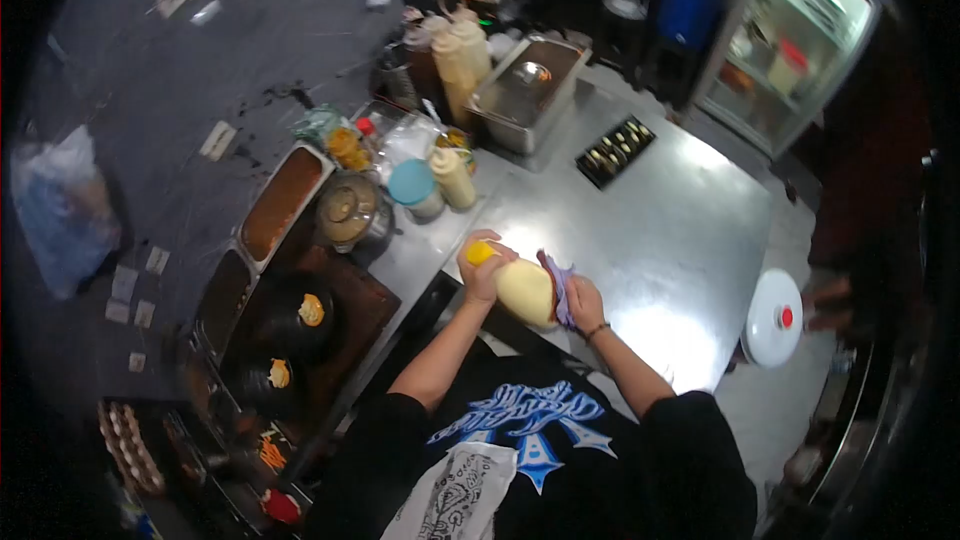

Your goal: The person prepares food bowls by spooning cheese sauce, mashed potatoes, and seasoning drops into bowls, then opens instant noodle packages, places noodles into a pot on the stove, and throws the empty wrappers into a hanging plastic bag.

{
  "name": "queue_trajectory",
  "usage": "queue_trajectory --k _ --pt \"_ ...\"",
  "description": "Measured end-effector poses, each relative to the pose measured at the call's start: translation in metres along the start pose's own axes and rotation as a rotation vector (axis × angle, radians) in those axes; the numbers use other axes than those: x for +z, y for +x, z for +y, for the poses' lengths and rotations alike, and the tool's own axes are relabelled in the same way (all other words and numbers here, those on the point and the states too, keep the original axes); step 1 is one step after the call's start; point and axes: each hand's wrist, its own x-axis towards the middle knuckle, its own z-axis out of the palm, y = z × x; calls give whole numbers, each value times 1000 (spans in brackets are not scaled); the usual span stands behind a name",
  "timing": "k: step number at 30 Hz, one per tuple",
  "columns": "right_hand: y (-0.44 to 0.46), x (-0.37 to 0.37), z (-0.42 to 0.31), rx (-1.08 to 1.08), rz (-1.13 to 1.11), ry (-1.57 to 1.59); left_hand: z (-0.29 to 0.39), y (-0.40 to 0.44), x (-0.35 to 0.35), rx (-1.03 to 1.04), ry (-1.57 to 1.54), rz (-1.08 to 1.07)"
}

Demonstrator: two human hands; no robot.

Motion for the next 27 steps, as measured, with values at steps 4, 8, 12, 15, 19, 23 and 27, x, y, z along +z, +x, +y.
queue_trajectory --k 4,8,12,15,19,23,27 --pt "8 14 1 141 53 125 18 29 -16 -15 47 63" --pt "8 30 9 405 146 675 66 77 -39 140 122 68" --pt "5 25 18 351 118 329 160 168 -55 500 116 135" --pt "7 29 9 400 148 208 233 237 -57 647 67 218" --pt "15 44 6 547 309 252 230 337 -83 833 222 353" --pt "18 60 19 523 536 346 170 425 -139 970 639 564" --pt "6 60 17 585 506 404 106 469 -194 867 822 620"
